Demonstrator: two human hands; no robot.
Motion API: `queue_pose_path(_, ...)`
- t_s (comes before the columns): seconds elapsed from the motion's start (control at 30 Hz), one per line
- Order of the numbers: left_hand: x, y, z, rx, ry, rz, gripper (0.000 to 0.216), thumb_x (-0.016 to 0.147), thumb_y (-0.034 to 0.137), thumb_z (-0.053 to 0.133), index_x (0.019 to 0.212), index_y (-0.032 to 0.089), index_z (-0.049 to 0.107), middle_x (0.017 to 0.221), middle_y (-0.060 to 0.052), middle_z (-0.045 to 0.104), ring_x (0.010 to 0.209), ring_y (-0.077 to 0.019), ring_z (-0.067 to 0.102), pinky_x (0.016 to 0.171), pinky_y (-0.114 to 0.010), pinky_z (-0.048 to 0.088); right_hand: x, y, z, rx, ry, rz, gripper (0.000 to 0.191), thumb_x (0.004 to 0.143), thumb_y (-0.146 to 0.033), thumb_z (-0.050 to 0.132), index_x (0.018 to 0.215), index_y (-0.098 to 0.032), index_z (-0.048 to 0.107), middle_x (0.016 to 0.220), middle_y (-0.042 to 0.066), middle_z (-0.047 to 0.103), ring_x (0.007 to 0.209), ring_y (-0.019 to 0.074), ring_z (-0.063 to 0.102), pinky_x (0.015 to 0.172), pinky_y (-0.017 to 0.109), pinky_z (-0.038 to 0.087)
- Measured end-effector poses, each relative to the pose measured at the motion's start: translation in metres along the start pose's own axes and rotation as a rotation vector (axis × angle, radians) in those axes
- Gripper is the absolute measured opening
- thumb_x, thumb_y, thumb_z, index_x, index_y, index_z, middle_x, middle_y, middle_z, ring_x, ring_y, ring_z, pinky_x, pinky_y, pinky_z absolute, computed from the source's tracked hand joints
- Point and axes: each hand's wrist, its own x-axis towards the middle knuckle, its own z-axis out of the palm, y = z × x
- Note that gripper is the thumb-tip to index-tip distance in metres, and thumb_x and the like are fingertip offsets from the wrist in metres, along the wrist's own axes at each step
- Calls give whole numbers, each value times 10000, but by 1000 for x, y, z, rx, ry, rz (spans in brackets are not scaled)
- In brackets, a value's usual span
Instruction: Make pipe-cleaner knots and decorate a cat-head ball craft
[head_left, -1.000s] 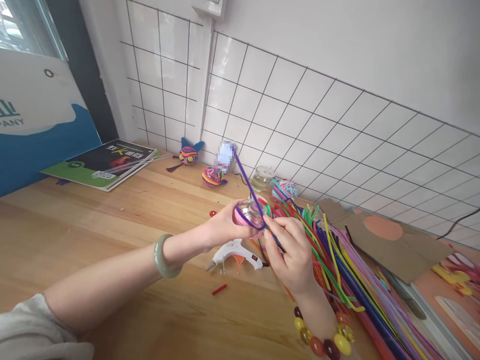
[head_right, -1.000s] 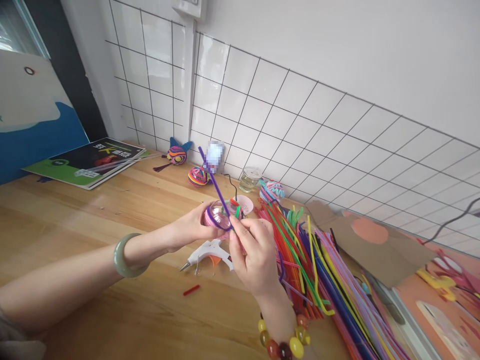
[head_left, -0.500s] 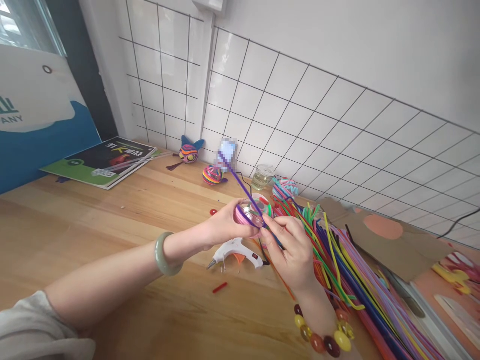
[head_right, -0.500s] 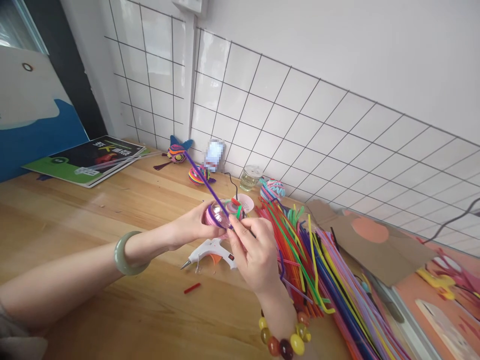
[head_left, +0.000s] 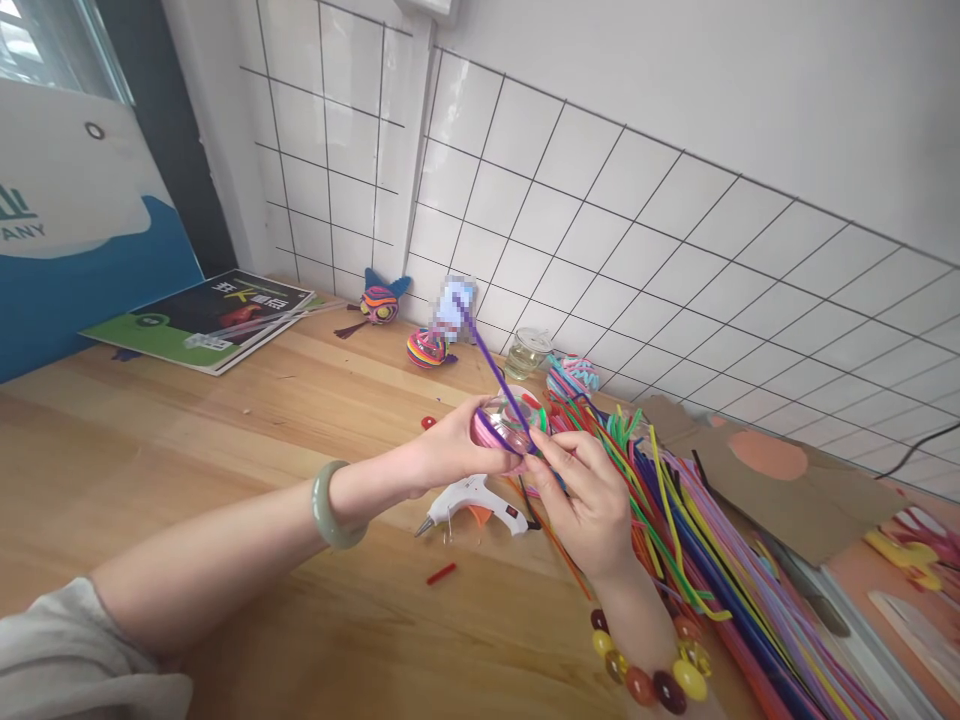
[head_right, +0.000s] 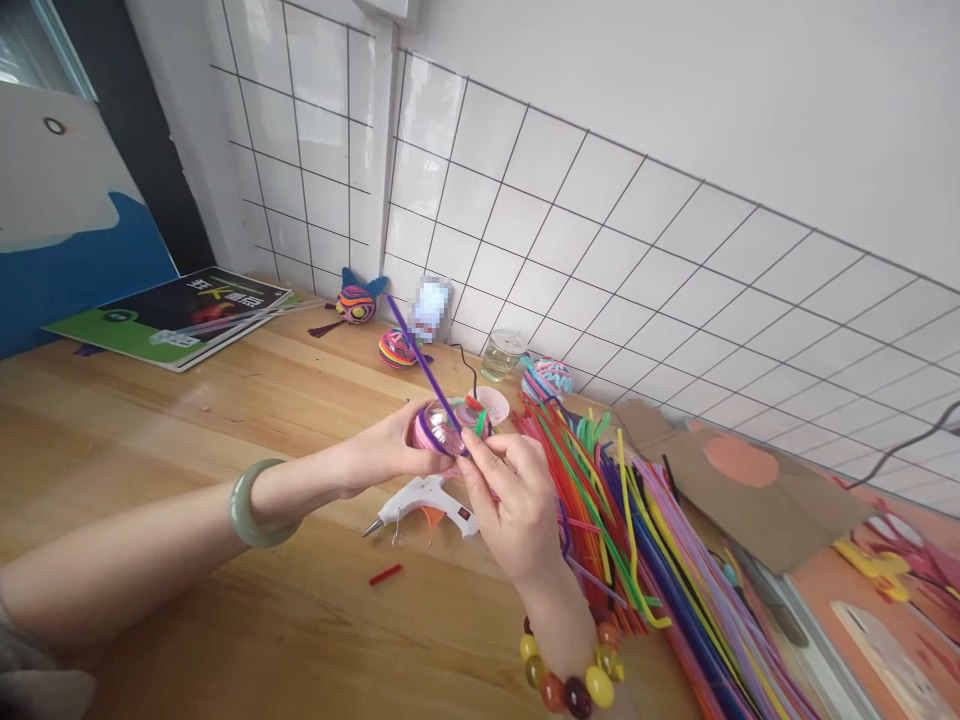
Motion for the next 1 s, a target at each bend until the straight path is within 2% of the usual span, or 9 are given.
queue_pose_path(0.1,0,-1,-1,-8,-28,-47,526,615,175,732,1120,162,582,929,-60,652,824,-165,601,713,-272,491,0,0,0,10,-4,4,481,840,-98,587,1277,-296,553,859,35,574,770,166,560,695,343,493)
queue_pose_path(0.5,0,0,-1,-54,-110,-8,474,654,183,724,1100,154,566,886,-23,616,795,-130,570,708,-245,467,0,-1,1,48,-5,47,545,833,-71,599,1293,-354,525,840,23,550,752,165,532,678,336,468)
queue_pose_path(0.67,1,-3,-2,-35,-100,-5,516,651,216,740,1127,166,544,949,-33,625,834,-142,581,750,-270,474,-1,-2,0,72,-2,64,537,832,-63,601,1280,-352,538,835,21,544,752,160,530,679,335,465)
queue_pose_path(0.83,1,-5,-1,-17,-47,-24,563,625,180,747,1140,150,522,972,-52,621,872,-166,582,762,-287,476,-1,-3,-1,70,-5,75,510,836,-71,596,1266,-343,555,830,19,542,742,158,532,670,329,470)
queue_pose_path(1.0,1,-3,2,-71,-76,4,522,630,145,724,1113,136,527,955,-52,622,863,-166,587,785,-301,470,1,-2,-1,66,-19,56,528,835,-62,595,1277,-346,543,842,23,547,761,163,535,682,338,474)
